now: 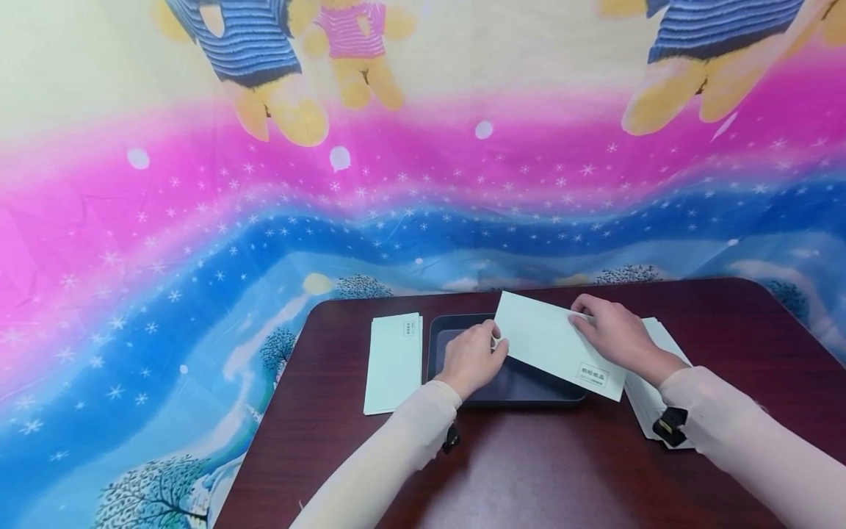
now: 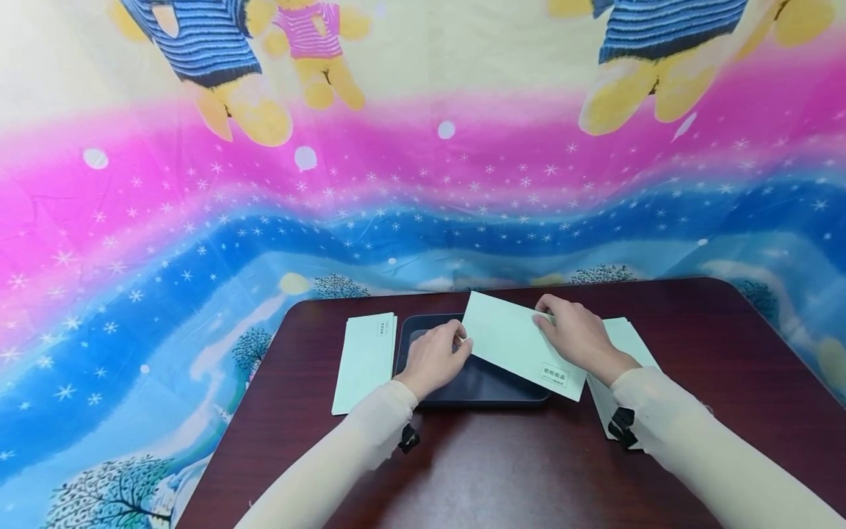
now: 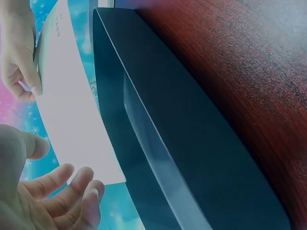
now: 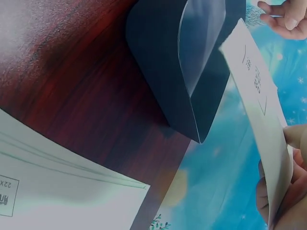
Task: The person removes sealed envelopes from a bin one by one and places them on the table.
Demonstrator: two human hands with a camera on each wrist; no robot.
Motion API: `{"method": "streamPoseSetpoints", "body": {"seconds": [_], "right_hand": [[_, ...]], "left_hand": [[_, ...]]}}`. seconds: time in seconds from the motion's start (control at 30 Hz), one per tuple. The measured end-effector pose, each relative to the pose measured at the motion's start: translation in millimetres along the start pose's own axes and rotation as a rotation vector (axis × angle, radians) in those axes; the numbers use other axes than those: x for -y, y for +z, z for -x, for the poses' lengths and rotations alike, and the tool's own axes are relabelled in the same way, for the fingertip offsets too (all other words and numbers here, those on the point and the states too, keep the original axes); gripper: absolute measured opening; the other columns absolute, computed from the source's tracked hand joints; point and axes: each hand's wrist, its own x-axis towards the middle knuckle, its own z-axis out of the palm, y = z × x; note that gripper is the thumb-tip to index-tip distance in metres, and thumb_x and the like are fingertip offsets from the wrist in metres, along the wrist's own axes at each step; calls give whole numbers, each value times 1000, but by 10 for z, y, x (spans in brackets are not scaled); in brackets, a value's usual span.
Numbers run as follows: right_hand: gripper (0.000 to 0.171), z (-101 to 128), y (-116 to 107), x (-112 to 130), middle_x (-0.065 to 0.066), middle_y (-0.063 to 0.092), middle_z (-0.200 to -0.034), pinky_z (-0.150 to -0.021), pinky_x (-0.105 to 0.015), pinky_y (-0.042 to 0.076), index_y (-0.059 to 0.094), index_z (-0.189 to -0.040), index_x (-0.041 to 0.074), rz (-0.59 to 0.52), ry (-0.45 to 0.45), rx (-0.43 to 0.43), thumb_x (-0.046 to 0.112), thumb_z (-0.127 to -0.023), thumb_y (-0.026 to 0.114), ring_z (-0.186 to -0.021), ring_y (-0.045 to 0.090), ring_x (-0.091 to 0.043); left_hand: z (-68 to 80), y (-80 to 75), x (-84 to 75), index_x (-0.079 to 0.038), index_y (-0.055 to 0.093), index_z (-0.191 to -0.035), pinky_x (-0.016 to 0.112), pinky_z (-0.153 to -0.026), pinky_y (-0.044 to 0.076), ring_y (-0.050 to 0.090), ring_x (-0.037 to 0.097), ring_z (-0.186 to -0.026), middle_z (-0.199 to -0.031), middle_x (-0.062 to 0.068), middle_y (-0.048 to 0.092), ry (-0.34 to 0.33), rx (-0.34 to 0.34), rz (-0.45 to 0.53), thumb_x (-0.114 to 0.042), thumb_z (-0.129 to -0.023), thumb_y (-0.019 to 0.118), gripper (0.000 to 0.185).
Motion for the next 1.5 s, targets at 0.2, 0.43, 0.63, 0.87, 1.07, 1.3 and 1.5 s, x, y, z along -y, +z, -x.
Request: {"method": "streamPoseSetpoints", "body": {"seconds": [0.2, 0.43, 0.63, 0.87, 1.07, 1.3, 1.5], "right_hand": [[18, 40, -52, -31, -17, 73, -108, -64, -37, 46, 66, -112, 10, -1, -5, -14, 23, -102, 60, -83, 67, -25], [18, 79, -100, -86, -18, 73, -106, -64, -38, 45, 67, -111, 11, -1, 0, -35, 24, -102, 60, -80, 65, -24], [19, 104, -130, -132, -19, 74, -105, -62, -35, 42, 67, -111, 11, -3, 15, -41, 26, -102, 59, -76, 63, -22], [20, 165, -184, -207, -21, 73, -106, -61, -34, 41, 66, -112, 10, -9, 37, -66, 26, -103, 58, -79, 65, -25], [23, 233, -214, -293, -21, 72, -109, -63, -34, 42, 66, -113, 9, -21, 53, -67, 27, -103, 58, -89, 68, -33], [22, 277, -228, -371, -21, 72, -106, -63, -33, 44, 65, -111, 5, -55, 47, -78, 25, -103, 59, -90, 67, -35], [21, 319, -255, -420, -21, 72, -104, -61, -32, 44, 65, -110, 4, -54, 52, -83, 23, -102, 58, -87, 66, -32]], "left_hand": [[-17, 11, -62, -20, 66, -113, 25, -60, 45, 58, 5, -70, -92, -6, 70, 7, 9, -12, -37, -103, 53, 24], [-17, 25, -132, -20, 66, -113, 26, -60, 44, 56, 5, -67, -88, -7, 68, 9, 25, -8, -38, -103, 53, 24], [-21, 46, -168, -21, 66, -114, 26, -60, 44, 56, 4, -68, -87, -8, 67, 14, 29, -13, -38, -103, 54, 24], [-36, 75, -213, -22, 66, -113, 27, -61, 46, 57, 4, -70, -90, -7, 69, 29, 15, -8, -39, -103, 54, 23], [-39, 98, -254, -22, 66, -112, 25, -57, 42, 52, 4, -64, -81, -10, 62, 37, 26, -11, -39, -103, 54, 22], [-33, 116, -288, -23, 64, -117, 26, -58, 41, 50, 4, -63, -77, -12, 56, 21, 71, -53, -43, -102, 55, 27], [-17, 102, -313, -23, 64, -117, 25, -58, 41, 50, 4, -64, -76, -11, 55, 30, 72, -47, -43, -102, 55, 26]]}}
